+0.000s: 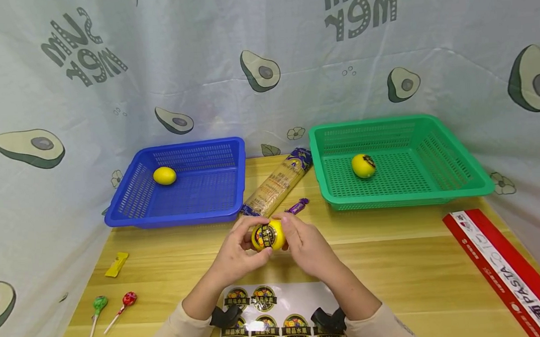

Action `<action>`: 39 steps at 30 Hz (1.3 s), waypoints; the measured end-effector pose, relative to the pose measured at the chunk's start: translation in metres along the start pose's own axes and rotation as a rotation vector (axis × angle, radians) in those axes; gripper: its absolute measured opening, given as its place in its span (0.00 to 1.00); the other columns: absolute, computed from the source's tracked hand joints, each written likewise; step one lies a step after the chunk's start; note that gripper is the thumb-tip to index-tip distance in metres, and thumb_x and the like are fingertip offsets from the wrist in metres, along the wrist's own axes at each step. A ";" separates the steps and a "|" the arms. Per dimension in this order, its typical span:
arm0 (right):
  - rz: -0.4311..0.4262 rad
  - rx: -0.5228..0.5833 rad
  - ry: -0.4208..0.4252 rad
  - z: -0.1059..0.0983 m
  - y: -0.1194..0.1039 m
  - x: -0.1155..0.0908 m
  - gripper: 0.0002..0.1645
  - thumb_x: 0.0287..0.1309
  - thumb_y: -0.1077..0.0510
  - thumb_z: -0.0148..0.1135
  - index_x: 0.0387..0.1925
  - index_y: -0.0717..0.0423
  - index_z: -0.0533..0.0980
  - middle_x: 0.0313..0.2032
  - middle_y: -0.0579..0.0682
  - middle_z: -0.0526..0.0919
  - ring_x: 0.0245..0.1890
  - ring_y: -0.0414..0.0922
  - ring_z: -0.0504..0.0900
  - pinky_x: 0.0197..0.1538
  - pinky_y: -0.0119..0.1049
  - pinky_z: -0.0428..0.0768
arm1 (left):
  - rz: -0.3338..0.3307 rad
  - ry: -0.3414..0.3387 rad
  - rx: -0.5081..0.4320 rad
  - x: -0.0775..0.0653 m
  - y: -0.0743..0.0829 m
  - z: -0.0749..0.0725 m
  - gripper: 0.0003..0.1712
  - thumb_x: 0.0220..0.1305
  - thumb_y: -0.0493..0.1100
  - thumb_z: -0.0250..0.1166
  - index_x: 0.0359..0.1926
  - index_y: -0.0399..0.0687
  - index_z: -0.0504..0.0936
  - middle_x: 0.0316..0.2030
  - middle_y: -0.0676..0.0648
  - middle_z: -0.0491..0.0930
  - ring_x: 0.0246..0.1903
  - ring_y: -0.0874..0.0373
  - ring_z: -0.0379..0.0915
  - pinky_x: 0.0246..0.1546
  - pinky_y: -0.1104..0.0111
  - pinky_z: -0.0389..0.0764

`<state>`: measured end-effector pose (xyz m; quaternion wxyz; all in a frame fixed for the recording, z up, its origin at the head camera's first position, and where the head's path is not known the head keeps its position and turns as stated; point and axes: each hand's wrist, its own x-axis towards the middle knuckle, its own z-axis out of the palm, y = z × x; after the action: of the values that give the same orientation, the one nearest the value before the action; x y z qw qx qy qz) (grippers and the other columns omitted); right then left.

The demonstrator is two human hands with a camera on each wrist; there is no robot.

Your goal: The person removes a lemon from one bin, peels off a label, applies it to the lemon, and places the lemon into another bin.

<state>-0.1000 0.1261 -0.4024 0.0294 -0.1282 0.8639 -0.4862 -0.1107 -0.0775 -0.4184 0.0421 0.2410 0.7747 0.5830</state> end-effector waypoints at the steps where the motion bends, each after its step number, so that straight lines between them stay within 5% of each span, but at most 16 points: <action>1: 0.039 0.026 0.001 -0.002 0.002 -0.003 0.25 0.83 0.48 0.35 0.68 0.50 0.71 0.25 0.53 0.79 0.18 0.43 0.75 0.24 0.34 0.76 | -0.013 -0.010 -0.002 0.000 -0.001 0.000 0.32 0.55 0.37 0.74 0.62 0.52 0.77 0.52 0.41 0.72 0.37 0.63 0.77 0.36 0.70 0.86; 5: 0.137 0.036 0.117 -0.013 0.016 -0.021 0.26 0.80 0.48 0.45 0.74 0.44 0.63 0.39 0.59 0.81 0.26 0.45 0.79 0.27 0.35 0.80 | -0.075 -0.065 0.040 0.001 -0.005 0.001 0.32 0.57 0.40 0.75 0.63 0.54 0.77 0.51 0.43 0.72 0.34 0.65 0.78 0.37 0.73 0.85; 11: 0.300 -0.045 0.402 -0.049 0.045 -0.038 0.39 0.74 0.44 0.56 0.79 0.40 0.53 0.56 0.59 0.74 0.43 0.34 0.74 0.35 0.29 0.77 | -0.113 -0.103 0.106 0.001 -0.010 0.002 0.31 0.59 0.44 0.75 0.63 0.59 0.77 0.51 0.48 0.74 0.32 0.65 0.77 0.38 0.73 0.83; 16: 0.478 0.068 0.598 -0.089 0.073 -0.037 0.44 0.71 0.39 0.57 0.80 0.35 0.49 0.56 0.46 0.66 0.32 0.29 0.75 0.30 0.27 0.77 | -0.116 -0.095 0.102 0.003 -0.010 0.001 0.33 0.59 0.45 0.76 0.64 0.59 0.75 0.50 0.50 0.75 0.35 0.63 0.77 0.40 0.69 0.85; 21: 0.549 0.131 0.687 -0.115 0.090 -0.032 0.44 0.69 0.36 0.57 0.78 0.35 0.51 0.49 0.40 0.63 0.21 0.38 0.77 0.28 0.27 0.79 | -0.093 -0.108 0.099 0.017 0.004 0.003 0.35 0.58 0.46 0.76 0.65 0.54 0.74 0.55 0.50 0.78 0.39 0.62 0.77 0.42 0.70 0.85; 25: 0.583 0.134 0.683 -0.122 0.092 -0.029 0.43 0.69 0.35 0.56 0.77 0.36 0.50 0.48 0.44 0.63 0.18 0.42 0.77 0.27 0.29 0.79 | -0.027 -0.149 0.183 0.046 0.025 0.007 0.34 0.59 0.48 0.76 0.65 0.51 0.75 0.53 0.48 0.79 0.41 0.63 0.78 0.43 0.74 0.83; 30: 0.598 0.136 0.694 -0.123 0.090 -0.028 0.43 0.68 0.36 0.57 0.76 0.37 0.50 0.48 0.45 0.63 0.20 0.41 0.75 0.27 0.30 0.80 | 0.043 -0.212 0.293 0.104 0.050 0.021 0.34 0.62 0.51 0.74 0.66 0.50 0.74 0.54 0.47 0.77 0.43 0.63 0.77 0.41 0.78 0.82; 34: 0.604 0.138 0.704 -0.122 0.090 -0.027 0.43 0.68 0.35 0.57 0.76 0.36 0.51 0.49 0.46 0.64 0.22 0.41 0.75 0.27 0.31 0.80 | 0.076 -0.264 0.460 0.147 0.055 0.040 0.35 0.64 0.56 0.71 0.69 0.52 0.72 0.60 0.49 0.75 0.49 0.62 0.74 0.45 0.78 0.79; 39: 0.599 0.132 0.726 -0.120 0.090 -0.026 0.42 0.68 0.35 0.57 0.76 0.36 0.52 0.49 0.48 0.66 0.19 0.43 0.75 0.26 0.31 0.78 | 0.105 -0.275 0.689 0.182 0.050 0.064 0.36 0.64 0.63 0.68 0.69 0.58 0.73 0.62 0.55 0.76 0.53 0.60 0.69 0.48 0.72 0.74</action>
<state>-0.1132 0.2771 -0.4176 -0.1274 0.3068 0.7847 -0.5234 -0.2327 0.0657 -0.3533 0.0322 0.3562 0.8993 0.2516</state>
